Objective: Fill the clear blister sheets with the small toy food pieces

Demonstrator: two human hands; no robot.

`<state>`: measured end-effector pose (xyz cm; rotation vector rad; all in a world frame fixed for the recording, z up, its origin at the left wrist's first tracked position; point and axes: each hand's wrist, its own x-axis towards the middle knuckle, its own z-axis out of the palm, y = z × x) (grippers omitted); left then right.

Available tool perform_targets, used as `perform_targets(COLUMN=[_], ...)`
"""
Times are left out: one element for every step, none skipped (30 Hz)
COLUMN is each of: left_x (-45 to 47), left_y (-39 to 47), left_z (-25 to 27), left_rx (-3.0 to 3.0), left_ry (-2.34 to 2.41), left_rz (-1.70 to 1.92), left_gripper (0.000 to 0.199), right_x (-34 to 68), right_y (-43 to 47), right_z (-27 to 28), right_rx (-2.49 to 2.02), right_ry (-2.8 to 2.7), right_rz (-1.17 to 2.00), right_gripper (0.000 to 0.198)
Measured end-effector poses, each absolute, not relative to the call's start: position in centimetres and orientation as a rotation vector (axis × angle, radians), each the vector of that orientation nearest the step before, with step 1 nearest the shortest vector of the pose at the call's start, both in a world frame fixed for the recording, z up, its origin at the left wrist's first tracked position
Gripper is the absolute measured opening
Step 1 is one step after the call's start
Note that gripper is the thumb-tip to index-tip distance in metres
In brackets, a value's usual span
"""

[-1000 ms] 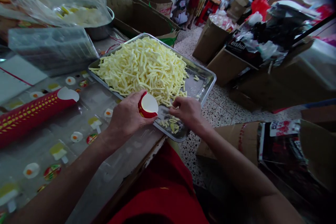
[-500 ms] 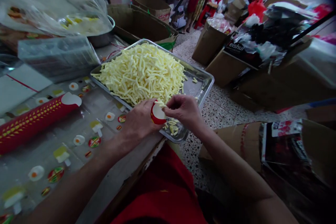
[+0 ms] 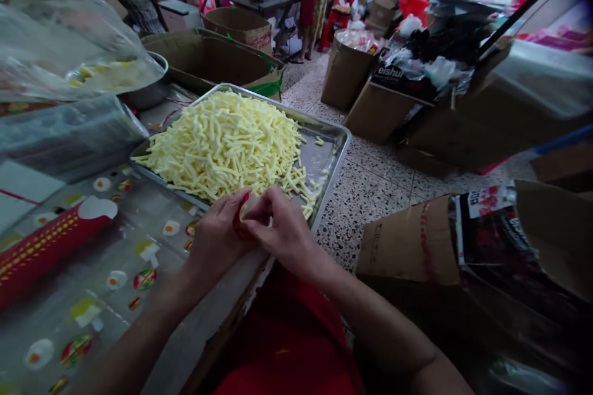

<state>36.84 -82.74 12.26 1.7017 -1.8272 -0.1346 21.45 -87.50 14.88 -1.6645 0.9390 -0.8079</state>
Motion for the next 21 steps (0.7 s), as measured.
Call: perform_targets(left_x=[37.2,37.4,37.5,37.5,37.4,37.4,37.3,37.3,37.3,37.4,37.6,37.8,38.1,38.4,38.7,39.1,39.5,39.9,40.2,40.5,40.6], left_y=[-82.5,-82.4,-82.3,-82.4,-82.6,-82.8,-83.0,-83.3,-83.5,-83.6,-83.6,-83.5,-83.3,-83.0,-82.7,-82.4,-82.0,-81.7,-81.5,-81.3,-81.2], left_z=[12.1,12.0,11.9,11.9,11.9,11.9,12.0,12.1,12.3,12.4,12.5,12.6,12.7,12.7,12.7,12.7,12.6,12.5,12.4,12.3,12.3], left_rx=[1.676,1.662,1.657,1.655,1.653,1.650,1.649,1.648,1.645,1.645,1.646,1.652,1.663,1.680,1.698,1.718,1.738,1.758,1.775,1.789,1.801], left_ry=[-1.819,-1.803,-1.781,-1.759,-1.737,-1.712,-1.684,-1.654,-1.628,-1.610,-1.598,-1.593,-1.590,-1.593,-1.596,-1.600,-1.602,-1.602,-1.600,-1.595,-1.589], left_rz=[-0.173,-0.215,-0.253,-0.285,-0.314,-0.338,-0.355,-0.370,-0.385,-0.403,-0.420,-0.432,-0.436,-0.433,-0.424,-0.415,-0.404,-0.395,-0.396,-0.401,-0.410], left_gripper=[0.067,0.071,0.073,0.075,0.078,0.081,0.084,0.086,0.087,0.087,0.086,0.086,0.086,0.086,0.087,0.087,0.087,0.088,0.088,0.088,0.089], right_x=[21.2,20.6,19.9,18.8,17.7,16.4,15.2,14.2,13.5,13.0,12.9,13.1,13.5,14.0,14.5,15.0,15.3,15.4,15.4,15.2,14.9], right_y=[-87.3,-87.4,-87.9,-88.7,-89.9,-91.4,-93.1,-94.9,-96.5,-97.9,-99.0,-99.7,-100.0,-100.2,-100.1,-100.0,-99.9,-99.9,-100.0,-100.2,-100.5], right_z=[14.7,14.5,14.4,14.3,14.2,14.1,14.0,13.9,13.7,13.4,13.1,12.8,12.4,12.0,11.7,11.4,11.1,11.0,10.9,10.9,11.0], right_rx=[-1.619,-1.573,-1.537,-1.523,-1.542,-1.603,-1.706,-1.829,-1.962,-2.097,-2.230,-2.350,-2.446,-2.510,-2.530,-2.493,-2.398,-2.260,-2.107,-1.970,-1.872], right_ry=[0.932,0.889,0.833,0.797,0.807,0.864,0.959,1.074,1.160,1.204,1.216,1.202,1.192,1.200,1.222,1.229,1.210,1.166,1.104,1.046,1.015], right_rz=[-0.831,-0.845,-0.854,-0.868,-0.886,-0.901,-0.919,-0.901,-0.844,-0.752,-0.633,-0.510,-0.401,-0.321,-0.271,-0.245,-0.239,-0.244,-0.251,-0.268,-0.293], right_gripper=[0.022,0.026,0.027,0.028,0.027,0.023,0.017,0.014,0.014,0.015,0.019,0.023,0.026,0.027,0.026,0.026,0.026,0.027,0.028,0.029,0.029])
